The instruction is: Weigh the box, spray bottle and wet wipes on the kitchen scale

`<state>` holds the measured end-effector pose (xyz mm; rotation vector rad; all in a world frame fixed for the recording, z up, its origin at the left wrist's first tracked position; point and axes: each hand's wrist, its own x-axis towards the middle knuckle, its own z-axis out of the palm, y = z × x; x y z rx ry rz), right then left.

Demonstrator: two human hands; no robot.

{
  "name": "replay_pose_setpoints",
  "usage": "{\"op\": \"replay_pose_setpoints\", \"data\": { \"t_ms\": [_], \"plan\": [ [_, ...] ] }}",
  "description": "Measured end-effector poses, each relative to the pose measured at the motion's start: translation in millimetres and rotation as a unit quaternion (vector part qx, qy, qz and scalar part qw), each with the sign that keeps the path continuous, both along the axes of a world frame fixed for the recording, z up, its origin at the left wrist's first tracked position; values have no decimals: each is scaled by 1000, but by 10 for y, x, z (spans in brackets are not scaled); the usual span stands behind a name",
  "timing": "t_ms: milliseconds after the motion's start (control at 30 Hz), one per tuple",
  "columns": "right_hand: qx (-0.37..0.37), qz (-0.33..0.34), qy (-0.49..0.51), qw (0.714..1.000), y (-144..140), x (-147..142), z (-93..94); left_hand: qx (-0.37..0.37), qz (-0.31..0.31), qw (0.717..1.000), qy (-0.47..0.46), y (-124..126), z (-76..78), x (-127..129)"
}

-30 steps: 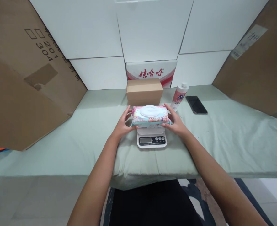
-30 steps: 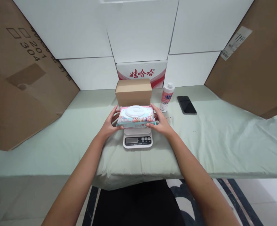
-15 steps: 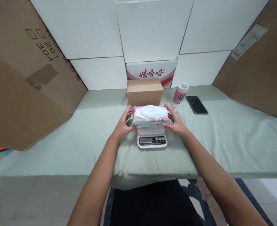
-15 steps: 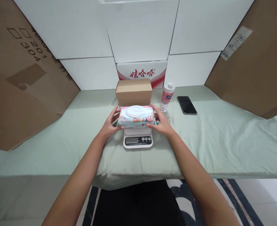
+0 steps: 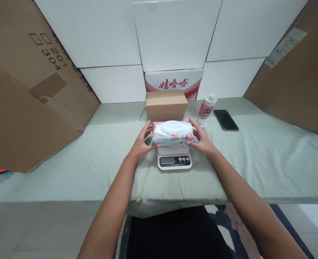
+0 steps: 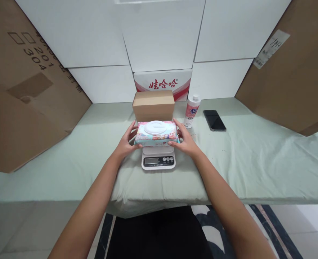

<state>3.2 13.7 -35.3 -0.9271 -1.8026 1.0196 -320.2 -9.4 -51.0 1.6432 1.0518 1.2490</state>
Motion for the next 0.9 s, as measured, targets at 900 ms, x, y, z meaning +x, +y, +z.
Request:
{"op": "replay_pose_setpoints", "data": {
  "t_ms": [900],
  "plan": [
    [-13,3,-1,1000,-14,-17,22,-6,-12,1000,3,-13,30,38]
  ]
}}
